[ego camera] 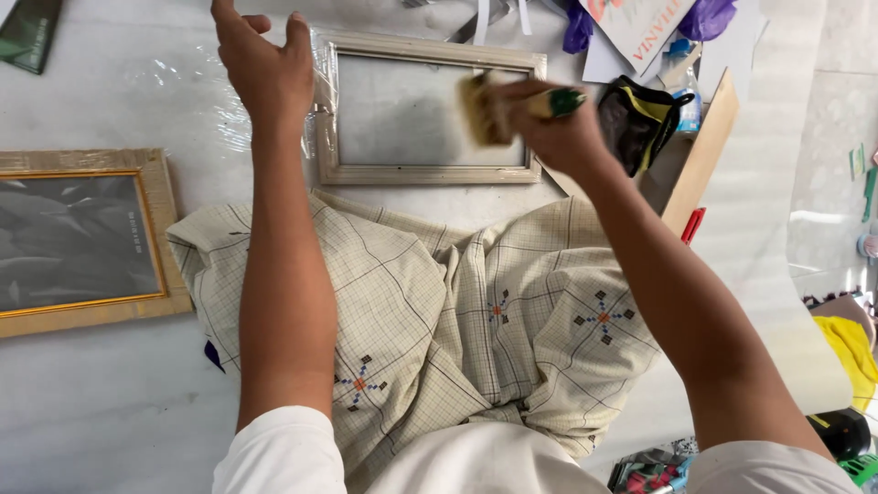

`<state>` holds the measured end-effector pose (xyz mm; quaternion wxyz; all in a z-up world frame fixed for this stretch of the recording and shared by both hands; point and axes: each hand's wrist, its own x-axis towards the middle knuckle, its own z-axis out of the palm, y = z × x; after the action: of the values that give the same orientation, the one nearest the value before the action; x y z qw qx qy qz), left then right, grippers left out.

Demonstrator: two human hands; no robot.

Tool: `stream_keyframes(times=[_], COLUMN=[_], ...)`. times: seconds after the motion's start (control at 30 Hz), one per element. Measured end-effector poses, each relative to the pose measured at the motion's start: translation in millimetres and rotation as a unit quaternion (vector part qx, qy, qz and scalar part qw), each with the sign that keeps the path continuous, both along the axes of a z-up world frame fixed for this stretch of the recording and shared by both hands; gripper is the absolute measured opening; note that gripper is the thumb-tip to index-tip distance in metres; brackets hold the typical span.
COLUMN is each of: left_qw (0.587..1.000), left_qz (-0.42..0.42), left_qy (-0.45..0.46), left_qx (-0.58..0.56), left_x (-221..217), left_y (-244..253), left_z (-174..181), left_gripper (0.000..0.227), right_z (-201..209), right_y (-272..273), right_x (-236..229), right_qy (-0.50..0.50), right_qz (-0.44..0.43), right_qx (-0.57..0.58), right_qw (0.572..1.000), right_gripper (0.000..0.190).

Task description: Assembling a picture frame by inserting a photo and a backing board

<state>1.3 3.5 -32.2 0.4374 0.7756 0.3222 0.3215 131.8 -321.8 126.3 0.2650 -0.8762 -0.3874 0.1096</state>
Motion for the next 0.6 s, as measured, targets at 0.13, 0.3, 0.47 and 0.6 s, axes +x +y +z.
stream_keyframes(times=[0.13,0.3,0.47,0.6], left_qw=[1.000,0.999,0.997,0.998], left_qz=[0.010,0.019,0.018,0.013], left_qy=[-0.013,-0.002,0.002,-0.007], left_qx=[-0.023,-0.049,-0.071,-0.063], left_x=[-1,-2,1,1], left_y=[1,-1,2,2], left_z=[15,24,15,10], left_gripper=[0.062,0.060,0.068,0.069], right_z=[-8,-21,-73,-60], right_y=[41,94,138,142], right_x=[-19,-44,-54,-59], right_qy=[0.101,0.004,0.251,0.225], right_qz=[-0.006,-0.011,-0.109,-0.186], right_qx=[-0.007,0.150,0.126,0.227], right_qw=[0.995,0.989,0.953,0.929], right_gripper=[0.019,0.020,0.017,0.023])
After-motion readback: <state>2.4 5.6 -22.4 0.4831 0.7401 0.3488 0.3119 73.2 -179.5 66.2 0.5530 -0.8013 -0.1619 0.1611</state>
